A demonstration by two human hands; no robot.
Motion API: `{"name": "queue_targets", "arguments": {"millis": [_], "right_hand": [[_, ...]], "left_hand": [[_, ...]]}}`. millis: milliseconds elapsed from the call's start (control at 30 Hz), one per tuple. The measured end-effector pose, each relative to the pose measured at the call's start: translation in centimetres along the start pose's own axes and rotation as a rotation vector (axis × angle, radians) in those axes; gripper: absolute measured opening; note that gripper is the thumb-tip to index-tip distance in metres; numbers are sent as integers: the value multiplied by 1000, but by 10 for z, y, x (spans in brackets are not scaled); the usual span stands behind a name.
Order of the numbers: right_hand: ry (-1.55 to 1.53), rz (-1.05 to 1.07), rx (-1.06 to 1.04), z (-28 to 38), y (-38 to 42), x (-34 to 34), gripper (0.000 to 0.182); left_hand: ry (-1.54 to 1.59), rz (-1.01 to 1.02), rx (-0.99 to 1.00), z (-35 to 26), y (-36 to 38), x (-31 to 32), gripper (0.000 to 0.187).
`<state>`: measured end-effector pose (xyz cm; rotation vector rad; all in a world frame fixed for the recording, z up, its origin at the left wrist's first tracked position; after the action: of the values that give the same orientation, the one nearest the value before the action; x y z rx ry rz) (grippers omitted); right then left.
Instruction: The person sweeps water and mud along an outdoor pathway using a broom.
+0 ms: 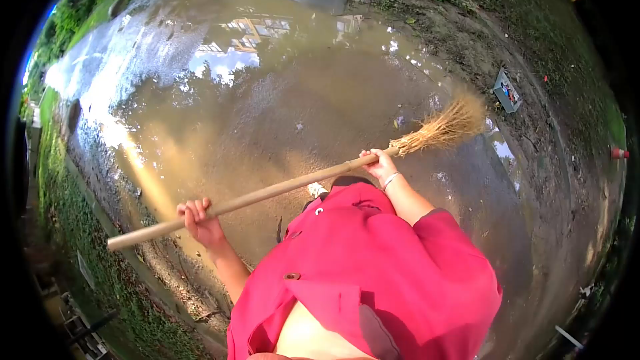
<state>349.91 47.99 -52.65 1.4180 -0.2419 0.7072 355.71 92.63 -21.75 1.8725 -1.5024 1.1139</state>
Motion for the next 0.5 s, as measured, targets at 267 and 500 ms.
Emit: {"name": "queue_targets", "arguments": {"millis": [267,500], "right_hand": [[-70,-207,81,31,-155,1,6],[503,-304,653,-173,-239,244,15]], "left_hand": [[21,-56,-146,59,-122,17,11],[-400,-427,454,-85,-105,19,9]]}}
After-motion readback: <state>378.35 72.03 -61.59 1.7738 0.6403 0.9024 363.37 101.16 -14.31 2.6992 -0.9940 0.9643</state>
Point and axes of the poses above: each hand's wrist, its own y-axis away from the middle knuckle, its own x-axis out of the palm, z = x × y, the point moved 8 cm from there along -y, towards the middle knuckle, and after that the axes turned 5 degrees about y, right-handed, at the moved point
